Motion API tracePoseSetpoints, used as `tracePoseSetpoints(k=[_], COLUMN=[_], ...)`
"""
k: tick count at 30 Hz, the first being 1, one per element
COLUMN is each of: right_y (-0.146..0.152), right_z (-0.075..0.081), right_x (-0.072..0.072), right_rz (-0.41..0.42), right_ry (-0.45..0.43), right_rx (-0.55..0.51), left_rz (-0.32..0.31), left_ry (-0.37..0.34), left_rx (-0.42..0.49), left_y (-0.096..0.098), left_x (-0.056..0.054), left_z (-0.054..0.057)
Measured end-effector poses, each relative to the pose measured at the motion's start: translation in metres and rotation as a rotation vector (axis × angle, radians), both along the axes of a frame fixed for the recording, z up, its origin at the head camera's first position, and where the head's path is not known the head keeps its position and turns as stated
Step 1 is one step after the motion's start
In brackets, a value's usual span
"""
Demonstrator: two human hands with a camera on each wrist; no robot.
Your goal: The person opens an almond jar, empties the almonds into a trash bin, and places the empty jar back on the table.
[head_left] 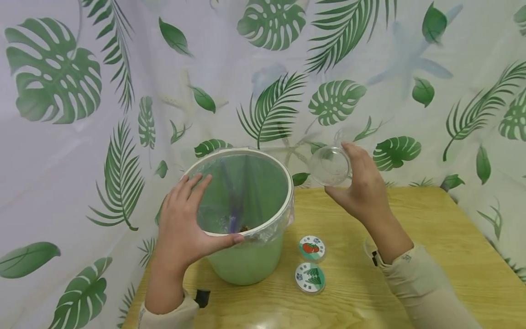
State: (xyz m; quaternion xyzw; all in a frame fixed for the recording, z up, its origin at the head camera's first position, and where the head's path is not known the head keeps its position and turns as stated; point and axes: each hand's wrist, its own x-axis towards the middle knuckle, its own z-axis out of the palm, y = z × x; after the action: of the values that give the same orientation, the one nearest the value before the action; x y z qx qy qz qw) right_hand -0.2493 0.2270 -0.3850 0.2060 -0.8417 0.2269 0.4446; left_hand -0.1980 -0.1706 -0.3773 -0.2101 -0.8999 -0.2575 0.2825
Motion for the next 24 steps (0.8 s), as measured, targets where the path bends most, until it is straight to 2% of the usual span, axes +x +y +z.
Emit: tracePoseSetpoints(k=[4, 8, 14, 24], right_y=[0.002, 0.006, 0.011, 0.023], right_z=[-0.006, -0.014, -0.032, -0.059], right_x=[0.000, 0.004, 0.010, 0.017], right_rz=[0.011, -0.019, -0.084, -0.149], right_ry=[-0.036, -0.119, -0.324, -0.673], right_rx=[-0.038, -0.050, -0.080, -0.111], left_rz=[0.004, 0.000, 0.019, 0.025], left_ry=[0.026, 0.020, 0.006, 0.047], left_rx=[0.020, 0.015, -0.008, -0.030], left_y=[0.002, 0.006, 0.014, 0.025], left_x=[0.003, 0.007, 0.013, 0.020], left_z=[0.000, 0.001, 0.002, 0.002])
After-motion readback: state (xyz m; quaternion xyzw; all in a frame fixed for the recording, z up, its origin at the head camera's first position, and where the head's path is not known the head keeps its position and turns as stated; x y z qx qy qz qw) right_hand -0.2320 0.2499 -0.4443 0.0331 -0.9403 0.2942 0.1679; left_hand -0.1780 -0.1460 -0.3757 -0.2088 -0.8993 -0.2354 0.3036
